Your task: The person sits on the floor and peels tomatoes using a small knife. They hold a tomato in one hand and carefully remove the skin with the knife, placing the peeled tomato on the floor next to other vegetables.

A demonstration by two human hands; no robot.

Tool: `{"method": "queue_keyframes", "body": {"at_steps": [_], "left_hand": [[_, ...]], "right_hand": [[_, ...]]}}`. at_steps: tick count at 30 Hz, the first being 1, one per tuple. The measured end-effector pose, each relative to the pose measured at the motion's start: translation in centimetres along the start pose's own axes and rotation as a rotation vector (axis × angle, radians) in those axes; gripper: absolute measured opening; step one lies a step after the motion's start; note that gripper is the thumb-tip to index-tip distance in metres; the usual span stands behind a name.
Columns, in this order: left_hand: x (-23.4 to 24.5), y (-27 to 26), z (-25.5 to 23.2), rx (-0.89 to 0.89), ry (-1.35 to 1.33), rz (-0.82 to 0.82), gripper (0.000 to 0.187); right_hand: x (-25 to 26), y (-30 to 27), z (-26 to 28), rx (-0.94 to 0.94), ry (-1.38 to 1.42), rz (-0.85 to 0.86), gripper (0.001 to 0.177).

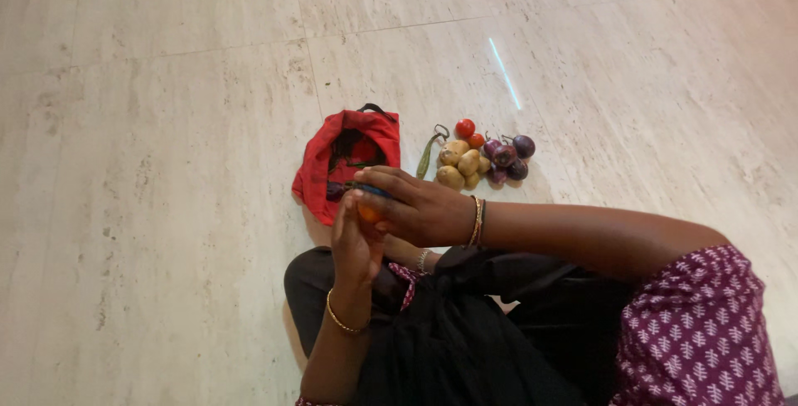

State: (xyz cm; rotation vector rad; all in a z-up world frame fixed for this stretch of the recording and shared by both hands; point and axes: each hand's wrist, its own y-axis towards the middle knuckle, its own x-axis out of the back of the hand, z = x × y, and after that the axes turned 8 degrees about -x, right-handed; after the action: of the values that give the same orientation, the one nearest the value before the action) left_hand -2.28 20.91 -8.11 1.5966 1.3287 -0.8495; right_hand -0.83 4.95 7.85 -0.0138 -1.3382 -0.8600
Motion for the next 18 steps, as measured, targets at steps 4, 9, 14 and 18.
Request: {"method": "queue_keyframes", "body": {"at_steps": [4, 9, 14, 18], "left_hand": [[-2.8, 1.0, 2.1, 0.040, 0.140, -0.063, 0.041], [-8.2, 3.5, 1.8, -0.033, 0.289, 0.043, 0.041], [-12.4, 7.1, 2.4, -0.052, 0.456, 0.147, 0.039], [-13.2, 8.4, 8.3, -0.201, 0.521, 0.194, 0.039]], "right_hand": [[-0.1, -3.3, -1.1, -0.080, 0.001, -0.113, 0.065], [1.6, -4.3, -2.5, -0.141, -0.106, -0.196, 0.066], [4.0, -4.9, -4.3, -0.267, -0.141, -0.348, 0.062], [5.5, -8.2, -5.1, -0.493, 0.075, -0.470, 0.060]]}}
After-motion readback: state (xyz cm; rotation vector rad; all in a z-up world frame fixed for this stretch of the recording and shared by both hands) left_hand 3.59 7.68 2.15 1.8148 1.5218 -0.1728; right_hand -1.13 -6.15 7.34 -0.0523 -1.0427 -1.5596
